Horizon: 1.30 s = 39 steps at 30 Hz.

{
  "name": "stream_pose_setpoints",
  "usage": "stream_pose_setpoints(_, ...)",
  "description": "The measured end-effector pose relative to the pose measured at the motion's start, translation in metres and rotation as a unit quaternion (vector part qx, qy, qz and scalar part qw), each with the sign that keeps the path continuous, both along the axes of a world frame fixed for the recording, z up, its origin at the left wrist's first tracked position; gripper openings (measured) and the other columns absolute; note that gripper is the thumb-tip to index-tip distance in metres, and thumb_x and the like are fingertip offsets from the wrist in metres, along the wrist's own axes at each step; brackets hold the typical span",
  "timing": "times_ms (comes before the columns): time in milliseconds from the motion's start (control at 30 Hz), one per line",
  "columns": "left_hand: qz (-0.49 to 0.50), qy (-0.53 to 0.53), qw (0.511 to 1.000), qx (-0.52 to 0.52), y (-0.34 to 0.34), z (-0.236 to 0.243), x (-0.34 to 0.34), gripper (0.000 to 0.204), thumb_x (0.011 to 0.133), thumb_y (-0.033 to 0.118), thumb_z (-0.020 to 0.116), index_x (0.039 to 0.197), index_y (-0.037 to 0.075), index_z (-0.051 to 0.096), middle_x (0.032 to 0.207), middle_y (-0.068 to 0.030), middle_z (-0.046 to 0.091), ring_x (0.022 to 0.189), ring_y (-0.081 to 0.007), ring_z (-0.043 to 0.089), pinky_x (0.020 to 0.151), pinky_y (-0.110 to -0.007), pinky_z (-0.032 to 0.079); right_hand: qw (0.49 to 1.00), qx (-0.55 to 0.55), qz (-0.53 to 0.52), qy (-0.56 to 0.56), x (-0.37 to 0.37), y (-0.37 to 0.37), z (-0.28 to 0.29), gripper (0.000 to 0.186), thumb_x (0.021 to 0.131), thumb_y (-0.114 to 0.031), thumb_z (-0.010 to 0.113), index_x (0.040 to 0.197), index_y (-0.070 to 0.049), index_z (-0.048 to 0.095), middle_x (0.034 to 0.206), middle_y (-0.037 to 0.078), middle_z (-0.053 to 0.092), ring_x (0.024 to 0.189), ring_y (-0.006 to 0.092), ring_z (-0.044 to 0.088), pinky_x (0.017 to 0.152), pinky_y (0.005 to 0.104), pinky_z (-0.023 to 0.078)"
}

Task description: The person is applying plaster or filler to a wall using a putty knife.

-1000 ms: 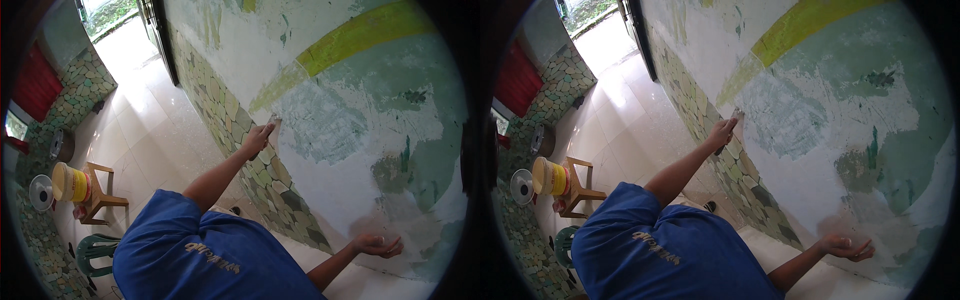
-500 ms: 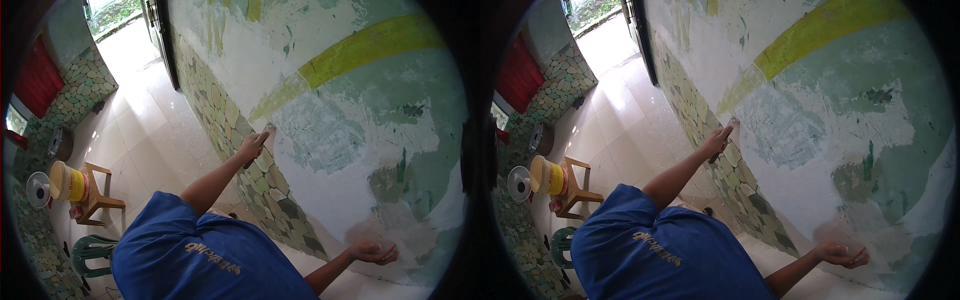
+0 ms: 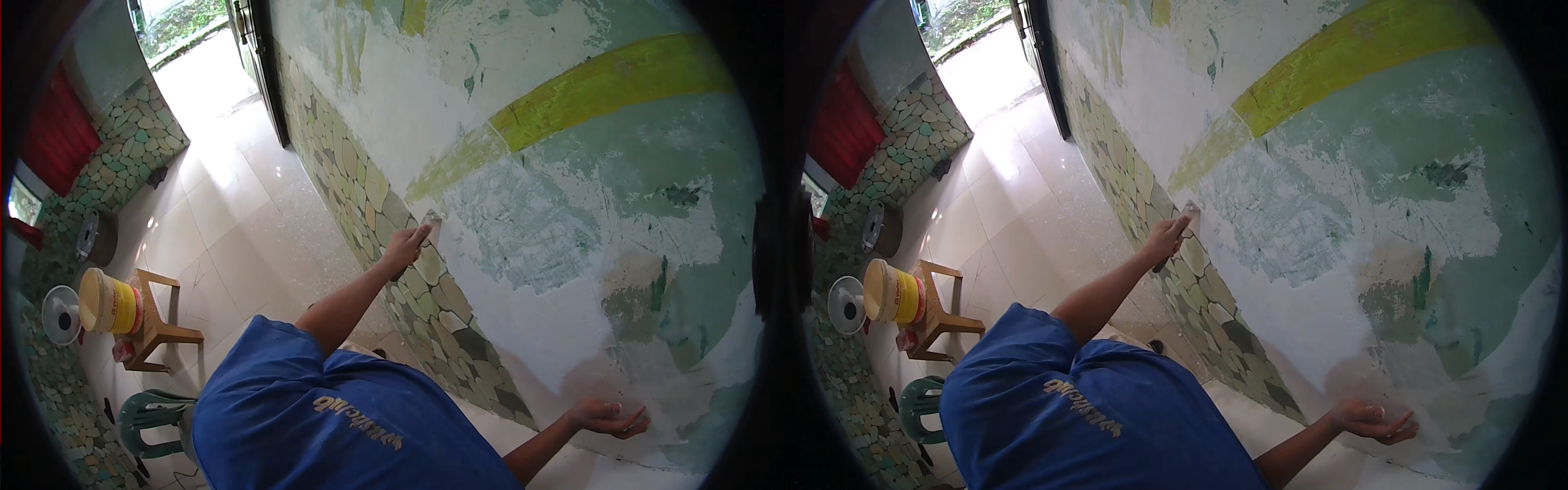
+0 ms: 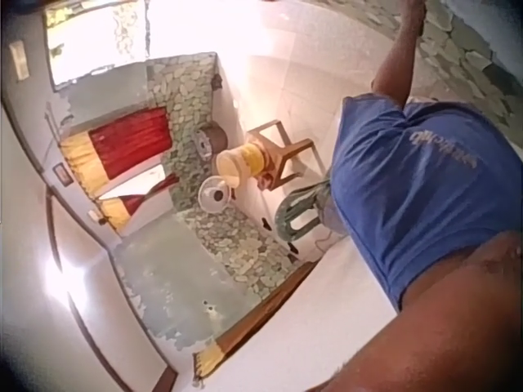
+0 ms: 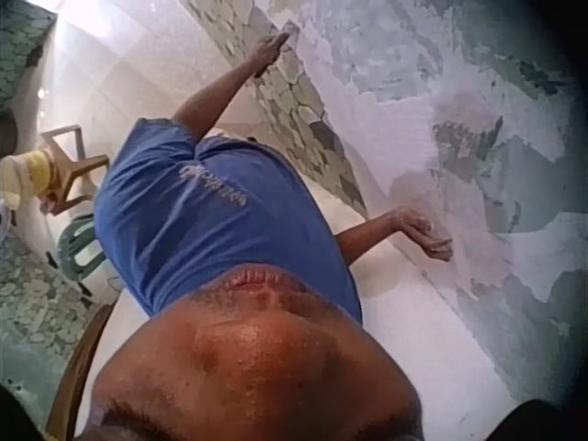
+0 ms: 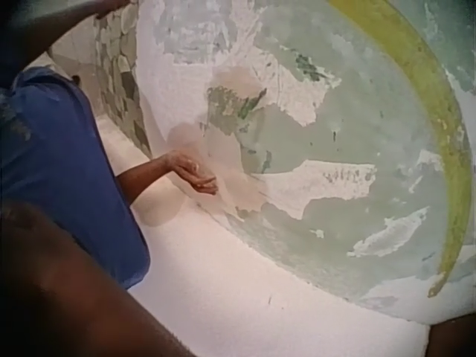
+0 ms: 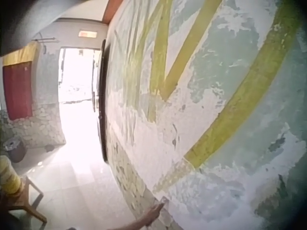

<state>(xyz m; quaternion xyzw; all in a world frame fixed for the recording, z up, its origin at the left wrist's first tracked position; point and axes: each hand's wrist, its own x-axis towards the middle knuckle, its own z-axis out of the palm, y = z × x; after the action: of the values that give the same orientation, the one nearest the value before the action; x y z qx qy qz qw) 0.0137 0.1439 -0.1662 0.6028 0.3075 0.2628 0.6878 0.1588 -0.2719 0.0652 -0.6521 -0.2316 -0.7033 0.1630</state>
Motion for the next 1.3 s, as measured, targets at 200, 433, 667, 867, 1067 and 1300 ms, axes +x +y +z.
stream_pose_setpoints(200,0.063,0.060,0.994,-0.068,-0.006,-0.048,-0.032,0.055,0.093,0.050,0.045,0.063,0.004,0.052,0.048,-0.0009,0.045,0.041,-0.0110,0.048,0.040,-0.027,0.036,1.000,0.001,0.001,0.006,-0.004,-0.001,-0.001,0.046,0.099,-0.035,0.030,0.122,0.000,0.048,0.136,0.020,0.032,0.130,0.0357,0.027,0.103,0.0510,0.024)
stream_pose_setpoints(433,-0.007,0.021,1.000,-0.019,0.007,-0.007,-0.004,0.055,0.093,0.050,0.044,0.066,0.003,0.052,0.049,-0.0003,0.044,0.042,-0.0099,0.046,0.041,-0.027,0.036,1.000,0.007,0.005,0.012,-0.003,0.000,-0.005,0.047,0.098,-0.036,0.032,0.123,0.001,0.048,0.136,0.021,0.032,0.130,0.0366,0.027,0.103,0.0514,0.024)
stream_pose_setpoints(667,0.052,0.045,0.998,-0.007,0.020,-0.041,-0.031,0.057,0.093,0.051,0.043,0.066,0.002,0.056,0.045,-0.0022,0.045,0.039,-0.0115,0.047,0.039,-0.029,0.035,1.000,0.013,0.004,0.012,-0.003,-0.001,0.000,0.048,0.098,-0.037,0.033,0.123,0.001,0.048,0.136,0.022,0.032,0.130,0.0364,0.027,0.103,0.0515,0.025)
stream_pose_setpoints(867,0.077,0.115,0.989,-0.054,0.006,-0.043,-0.023,0.060,0.092,0.053,0.044,0.065,0.001,0.060,0.045,-0.0033,0.047,0.038,-0.0143,0.048,0.039,-0.030,0.037,1.000,0.012,0.007,0.016,-0.007,0.004,0.001,0.048,0.098,-0.036,0.033,0.124,0.001,0.047,0.136,0.022,0.032,0.130,0.0359,0.028,0.103,0.0512,0.025)
stream_pose_setpoints(1067,0.042,0.070,0.996,0.040,0.034,-0.013,-0.013,0.058,0.094,0.051,0.043,0.059,0.005,0.049,0.044,0.0000,0.041,0.036,-0.0118,0.043,0.036,-0.029,0.035,1.000,-0.001,0.003,0.017,-0.007,0.000,-0.002,0.046,0.098,-0.035,0.034,0.124,0.000,0.048,0.136,0.021,0.032,0.130,0.0364,0.027,0.103,0.0517,0.024)
stream_pose_setpoints(1300,0.062,0.127,0.990,0.030,0.016,-0.061,-0.061,0.058,0.094,0.050,0.042,0.071,-0.001,0.060,0.044,-0.0057,0.046,0.038,-0.0172,0.049,0.040,-0.033,0.038,1.000,0.008,0.008,0.014,-0.007,0.000,-0.001,0.047,0.098,-0.035,0.034,0.125,0.000,0.047,0.136,0.021,0.032,0.130,0.0360,0.027,0.104,0.0512,0.023)
